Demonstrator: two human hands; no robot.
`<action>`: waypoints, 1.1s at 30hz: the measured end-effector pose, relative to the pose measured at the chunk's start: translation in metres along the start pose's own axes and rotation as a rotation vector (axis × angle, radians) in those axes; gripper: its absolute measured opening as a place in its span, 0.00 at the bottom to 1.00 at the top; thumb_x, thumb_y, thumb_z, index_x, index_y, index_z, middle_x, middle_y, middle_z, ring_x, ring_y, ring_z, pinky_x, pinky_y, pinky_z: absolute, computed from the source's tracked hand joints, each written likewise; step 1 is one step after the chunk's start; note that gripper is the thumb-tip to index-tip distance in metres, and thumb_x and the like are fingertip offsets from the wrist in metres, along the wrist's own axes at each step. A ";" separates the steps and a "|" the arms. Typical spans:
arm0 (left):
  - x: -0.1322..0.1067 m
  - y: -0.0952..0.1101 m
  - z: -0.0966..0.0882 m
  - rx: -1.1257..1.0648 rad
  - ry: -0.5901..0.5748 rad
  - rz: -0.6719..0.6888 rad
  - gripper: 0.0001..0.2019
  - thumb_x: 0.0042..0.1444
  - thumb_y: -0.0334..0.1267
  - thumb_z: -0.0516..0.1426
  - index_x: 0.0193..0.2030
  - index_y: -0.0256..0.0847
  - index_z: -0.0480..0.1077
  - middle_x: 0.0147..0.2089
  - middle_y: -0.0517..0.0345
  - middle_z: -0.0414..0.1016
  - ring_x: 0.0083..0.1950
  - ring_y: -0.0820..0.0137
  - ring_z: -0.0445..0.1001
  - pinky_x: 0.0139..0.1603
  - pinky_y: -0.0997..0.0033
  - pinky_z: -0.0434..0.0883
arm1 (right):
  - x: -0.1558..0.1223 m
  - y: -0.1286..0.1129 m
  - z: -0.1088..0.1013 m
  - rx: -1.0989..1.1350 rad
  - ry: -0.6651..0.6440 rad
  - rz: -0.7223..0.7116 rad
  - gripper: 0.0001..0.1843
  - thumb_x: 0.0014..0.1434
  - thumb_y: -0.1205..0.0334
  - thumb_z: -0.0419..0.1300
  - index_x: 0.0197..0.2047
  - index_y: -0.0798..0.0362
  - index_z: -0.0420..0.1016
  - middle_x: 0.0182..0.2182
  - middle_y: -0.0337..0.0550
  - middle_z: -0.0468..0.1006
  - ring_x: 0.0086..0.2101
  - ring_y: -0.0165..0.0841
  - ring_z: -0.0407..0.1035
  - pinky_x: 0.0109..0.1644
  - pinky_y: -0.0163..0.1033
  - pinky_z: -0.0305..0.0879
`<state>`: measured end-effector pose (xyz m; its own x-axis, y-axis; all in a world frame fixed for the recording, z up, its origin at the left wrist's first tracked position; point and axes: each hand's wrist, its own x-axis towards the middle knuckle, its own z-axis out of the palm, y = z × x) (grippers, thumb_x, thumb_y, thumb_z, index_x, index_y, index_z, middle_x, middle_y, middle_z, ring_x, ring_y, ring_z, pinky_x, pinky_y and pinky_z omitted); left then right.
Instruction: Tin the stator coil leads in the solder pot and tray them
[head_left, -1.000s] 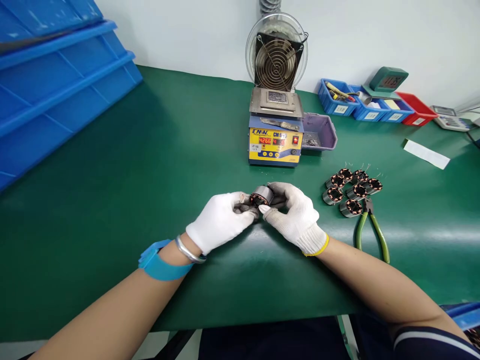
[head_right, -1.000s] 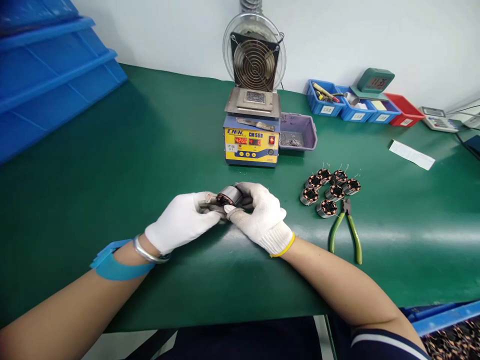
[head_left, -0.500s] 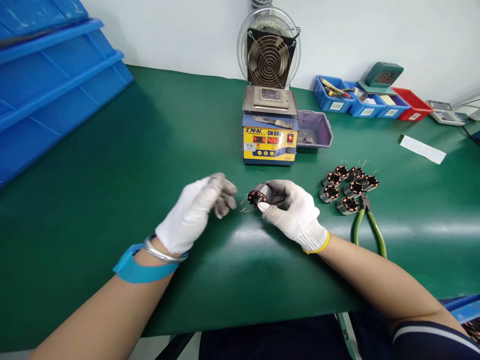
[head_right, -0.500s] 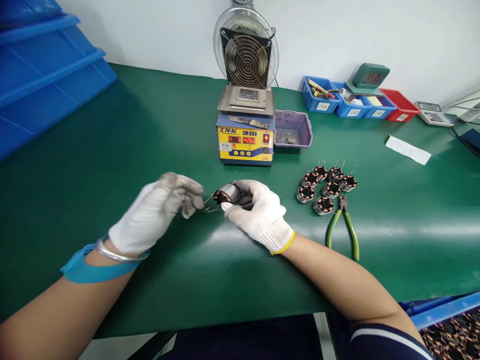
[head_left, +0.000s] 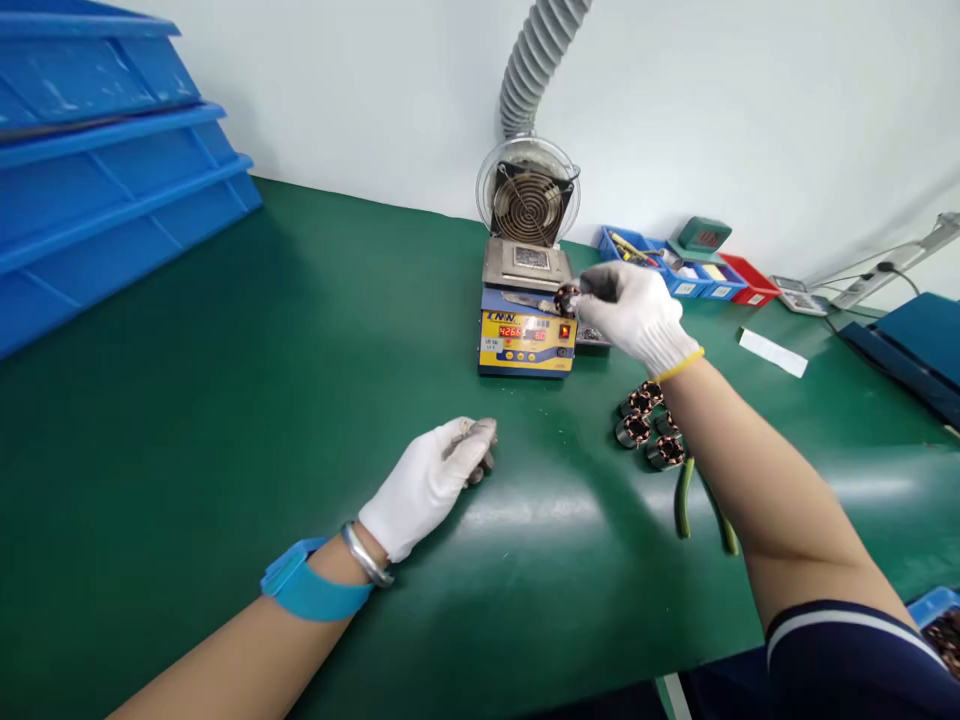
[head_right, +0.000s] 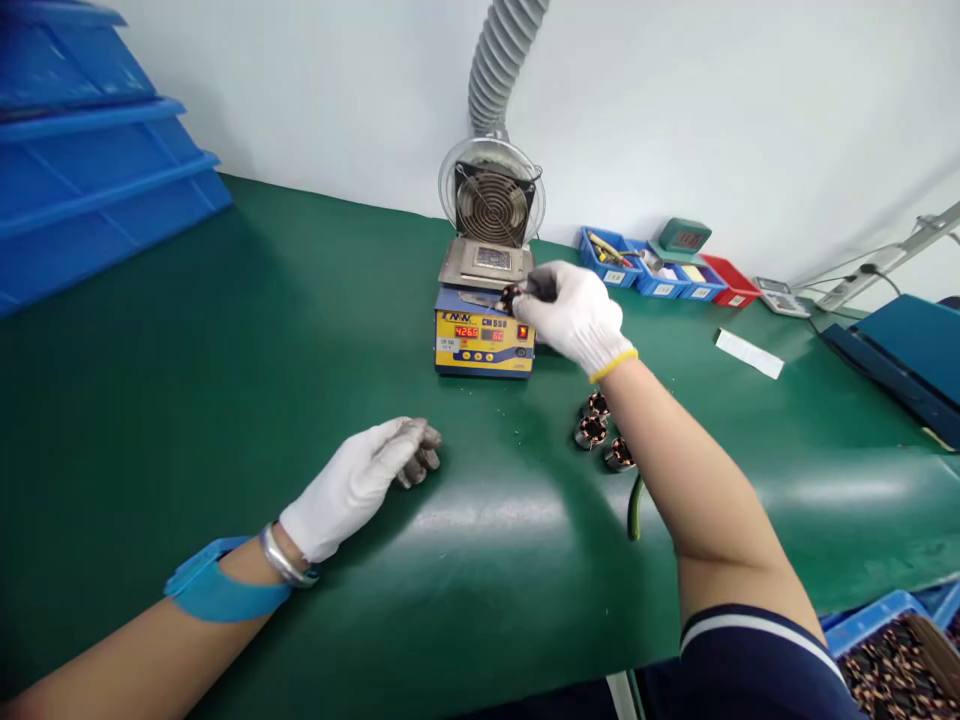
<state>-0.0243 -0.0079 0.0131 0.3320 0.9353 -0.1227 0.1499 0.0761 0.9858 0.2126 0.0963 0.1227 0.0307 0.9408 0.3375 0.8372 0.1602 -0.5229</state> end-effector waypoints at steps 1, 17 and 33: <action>0.001 0.000 0.000 0.005 -0.013 -0.006 0.25 0.58 0.61 0.50 0.36 0.37 0.67 0.30 0.58 0.70 0.29 0.73 0.65 0.31 0.71 0.65 | 0.023 0.000 -0.002 -0.102 0.017 -0.012 0.16 0.49 0.54 0.62 0.40 0.54 0.77 0.34 0.44 0.78 0.39 0.40 0.73 0.45 0.47 0.70; 0.001 0.009 0.000 0.248 -0.059 -0.045 0.19 0.57 0.57 0.53 0.37 0.42 0.71 0.35 0.60 0.76 0.36 0.68 0.71 0.38 0.68 0.66 | 0.146 -0.019 0.039 -0.584 -0.059 -0.128 0.18 0.52 0.56 0.61 0.42 0.61 0.76 0.40 0.55 0.76 0.47 0.50 0.71 0.51 0.58 0.66; 0.007 -0.001 0.004 0.116 0.046 -0.027 0.23 0.55 0.54 0.57 0.49 0.39 0.70 0.43 0.53 0.77 0.42 0.66 0.75 0.46 0.65 0.71 | 0.129 -0.042 0.014 -0.590 -0.045 -0.073 0.19 0.51 0.55 0.59 0.42 0.59 0.77 0.38 0.54 0.77 0.41 0.47 0.72 0.45 0.51 0.68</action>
<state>-0.0181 -0.0028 0.0109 0.2837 0.9485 -0.1408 0.2656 0.0634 0.9620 0.1741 0.2149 0.1770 -0.0507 0.9474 0.3160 0.9986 0.0443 0.0276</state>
